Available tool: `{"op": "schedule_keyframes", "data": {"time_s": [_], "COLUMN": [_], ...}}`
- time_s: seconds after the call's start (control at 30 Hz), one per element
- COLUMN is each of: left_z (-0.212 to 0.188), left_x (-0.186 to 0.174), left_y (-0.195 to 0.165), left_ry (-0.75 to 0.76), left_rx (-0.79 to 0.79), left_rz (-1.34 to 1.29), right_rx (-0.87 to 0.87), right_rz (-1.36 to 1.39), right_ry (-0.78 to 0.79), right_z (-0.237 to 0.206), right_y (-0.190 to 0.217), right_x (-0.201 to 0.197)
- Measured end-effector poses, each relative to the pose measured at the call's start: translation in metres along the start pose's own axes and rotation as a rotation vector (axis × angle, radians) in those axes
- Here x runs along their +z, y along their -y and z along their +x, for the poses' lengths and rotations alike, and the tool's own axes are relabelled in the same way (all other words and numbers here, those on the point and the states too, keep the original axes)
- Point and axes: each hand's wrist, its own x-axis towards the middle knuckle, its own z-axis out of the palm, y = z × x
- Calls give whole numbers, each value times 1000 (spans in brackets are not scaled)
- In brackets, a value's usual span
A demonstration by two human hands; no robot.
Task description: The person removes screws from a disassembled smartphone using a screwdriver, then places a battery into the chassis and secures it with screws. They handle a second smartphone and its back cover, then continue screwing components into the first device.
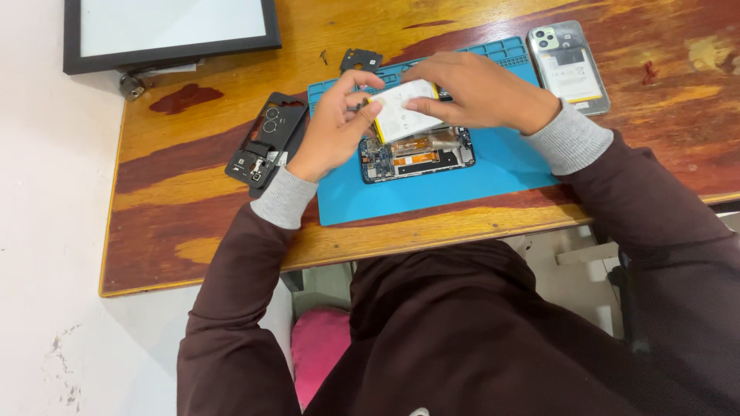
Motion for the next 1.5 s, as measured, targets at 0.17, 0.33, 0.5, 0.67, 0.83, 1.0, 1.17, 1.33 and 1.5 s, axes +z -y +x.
{"op": "schedule_keyframes", "data": {"time_s": [0.17,0.33,0.5,0.67,0.83,1.0,1.17,1.33,1.5], "left_z": [-3,-5,-5,-5,-6,-6,-6,-6,-6], "left_x": [3,0,2,4,4,5,5,8,9], "left_y": [-8,-16,-17,-18,-18,-17,-17,-18,-20], "left_ry": [84,75,132,138,136,141,120,170,205], "left_rx": [88,244,286,274,199,179,258,162,122], "left_rz": [214,614,645,678,638,601,557,589,655], "right_rx": [296,210,317,374,367,363,367,405,428], "right_rz": [139,258,227,229,232,266,291,273,303], "right_ry": [235,272,395,445,449,461,445,561,567], "right_z": [3,-1,-2,-1,-1,-1,-1,0,0], "right_y": [-11,-23,-25,-21,-20,-19,-16,-13,-9], "right_x": [-1,1,2,0,-1,-4,-6,-8,-7]}}
